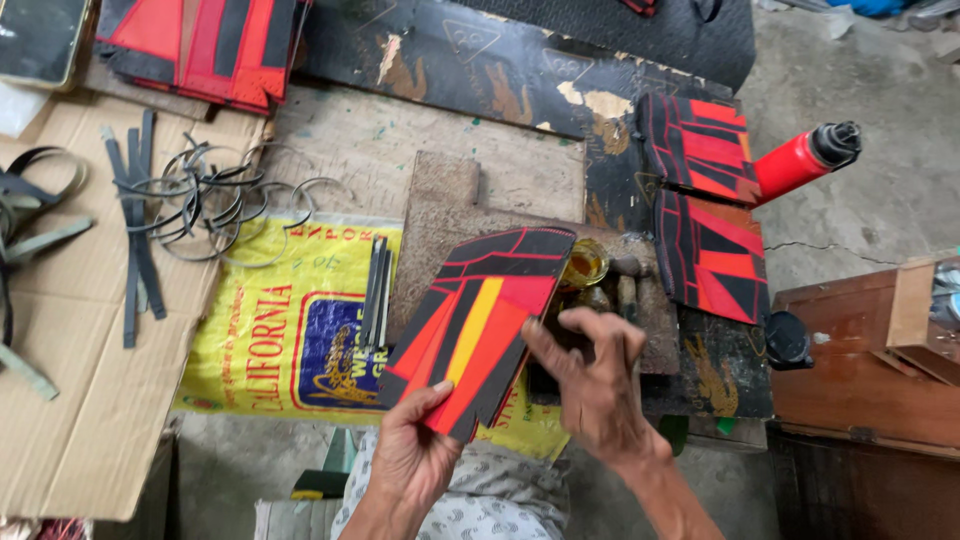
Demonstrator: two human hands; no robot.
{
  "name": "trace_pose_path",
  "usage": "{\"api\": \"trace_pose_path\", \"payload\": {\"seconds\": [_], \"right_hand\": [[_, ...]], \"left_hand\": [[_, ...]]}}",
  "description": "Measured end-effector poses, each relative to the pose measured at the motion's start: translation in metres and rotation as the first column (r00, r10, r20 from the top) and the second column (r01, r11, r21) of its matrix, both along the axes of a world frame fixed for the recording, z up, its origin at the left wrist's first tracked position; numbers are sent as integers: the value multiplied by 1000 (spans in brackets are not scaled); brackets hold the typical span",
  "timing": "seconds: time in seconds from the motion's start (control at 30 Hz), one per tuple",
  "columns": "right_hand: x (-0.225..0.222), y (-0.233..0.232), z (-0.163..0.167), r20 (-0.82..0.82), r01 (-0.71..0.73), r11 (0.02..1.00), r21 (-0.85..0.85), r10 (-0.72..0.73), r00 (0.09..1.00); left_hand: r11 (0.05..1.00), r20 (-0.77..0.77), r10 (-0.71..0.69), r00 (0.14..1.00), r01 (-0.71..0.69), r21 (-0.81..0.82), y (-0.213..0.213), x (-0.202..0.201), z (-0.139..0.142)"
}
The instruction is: The person holds a colorful patchwork leather panel in one hand and repeatedly dips their finger into a small jar of adhesive, running the glue along the cut edges of the panel. They rotate the panel to reach different sides, then set it on the bench and pick up another panel to continue gluing its edges.
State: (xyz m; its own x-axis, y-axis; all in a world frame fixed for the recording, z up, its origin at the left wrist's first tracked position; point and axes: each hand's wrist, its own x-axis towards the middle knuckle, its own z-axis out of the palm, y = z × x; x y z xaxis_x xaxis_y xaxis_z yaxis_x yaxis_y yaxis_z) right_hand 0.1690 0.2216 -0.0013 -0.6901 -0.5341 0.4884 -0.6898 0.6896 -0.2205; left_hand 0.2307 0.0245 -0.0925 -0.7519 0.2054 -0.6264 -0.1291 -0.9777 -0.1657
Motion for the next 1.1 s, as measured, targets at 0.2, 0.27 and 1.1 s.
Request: {"api": "trace_pose_path", "payload": {"seconds": [0.2, 0.27, 1.1], "right_hand": [[-64, 32, -19, -48, 246, 957, 156, -241, 969], [-77, 49, -12, 9, 309, 940, 142, -313, 950], [-113, 54, 6, 223, 33, 963, 266, -95, 970]], "left_hand": [[998, -33, -31, 999, 29, -60, -6, 6, 11], [976, -65, -24, 998, 9, -219, -6, 11, 19], [764, 33, -65, 997, 71, -641, -26, 22, 13]]}}
